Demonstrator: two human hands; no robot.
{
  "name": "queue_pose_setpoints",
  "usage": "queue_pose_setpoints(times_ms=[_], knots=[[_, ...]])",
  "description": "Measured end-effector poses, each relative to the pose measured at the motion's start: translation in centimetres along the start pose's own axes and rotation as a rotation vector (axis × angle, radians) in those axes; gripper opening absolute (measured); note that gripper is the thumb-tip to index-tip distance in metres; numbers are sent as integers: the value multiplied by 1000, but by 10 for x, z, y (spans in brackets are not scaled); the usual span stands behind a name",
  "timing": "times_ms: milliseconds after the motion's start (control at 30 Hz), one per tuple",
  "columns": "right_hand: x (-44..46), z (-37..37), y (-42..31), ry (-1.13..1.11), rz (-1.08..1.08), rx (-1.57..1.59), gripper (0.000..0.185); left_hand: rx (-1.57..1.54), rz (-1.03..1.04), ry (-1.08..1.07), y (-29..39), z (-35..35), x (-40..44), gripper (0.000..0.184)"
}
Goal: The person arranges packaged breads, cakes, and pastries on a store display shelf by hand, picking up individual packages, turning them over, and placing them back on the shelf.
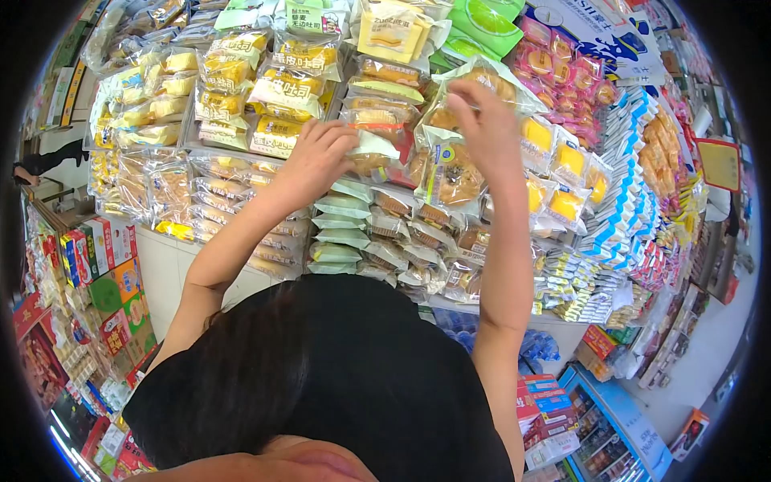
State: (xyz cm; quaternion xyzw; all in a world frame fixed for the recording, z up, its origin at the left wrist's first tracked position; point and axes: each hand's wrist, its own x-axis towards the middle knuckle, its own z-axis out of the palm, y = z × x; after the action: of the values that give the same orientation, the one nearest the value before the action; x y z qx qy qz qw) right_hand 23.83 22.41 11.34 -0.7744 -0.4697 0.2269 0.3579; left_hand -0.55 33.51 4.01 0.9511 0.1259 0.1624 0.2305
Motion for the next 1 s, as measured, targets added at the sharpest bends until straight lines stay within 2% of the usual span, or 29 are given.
queue_pose_setpoints(times_ms=[67, 167, 233, 267, 367, 433, 500, 633, 700, 800, 833, 900, 1000], knots=[[-7, -16, 8, 29, 49, -57, 28, 114, -67, 53, 5, -2, -3, 48], [-31, -19, 26, -57, 163, -196, 26, 65, -92, 62, 15, -11, -7, 53], [-46, -11, 43, 64, -13, -406, 25, 42, -85, 70, 24, -13, -9, 52], [-49, -8, 46, 11, 37, -425, 26, 25, -74, 77, 26, -13, -9, 52], [-52, -2, 46, -35, -18, -419, 27, -25, -39, 66, 32, -8, -5, 48], [-43, -5, 43, 38, -76, -437, 26, -42, -34, 84, 36, -6, 0, 45], [-30, -9, 37, 223, -140, -410, 26, -57, -23, 104, 37, -6, 3, 43], [-13, -10, 39, 275, -170, -435, 26, -101, 1, 125, 40, -5, 5, 36], [-6, -12, 36, 473, -252, -605, 31, -106, 10, 137, 41, -4, 2, 33], [8, -20, 33, 509, -365, -702, 36, -151, 26, 156, 40, -2, 0, 27], [12, -22, 36, 510, -373, -709, 36, -153, 28, 165, 40, -2, -1, 27], [24, -30, 47, 451, -355, -504, 39, -195, 36, 181, 37, -1, -2, 26], [52, -45, 51, 419, -348, -458, 38, -217, 41, 183, 34, -2, -3, 24]])
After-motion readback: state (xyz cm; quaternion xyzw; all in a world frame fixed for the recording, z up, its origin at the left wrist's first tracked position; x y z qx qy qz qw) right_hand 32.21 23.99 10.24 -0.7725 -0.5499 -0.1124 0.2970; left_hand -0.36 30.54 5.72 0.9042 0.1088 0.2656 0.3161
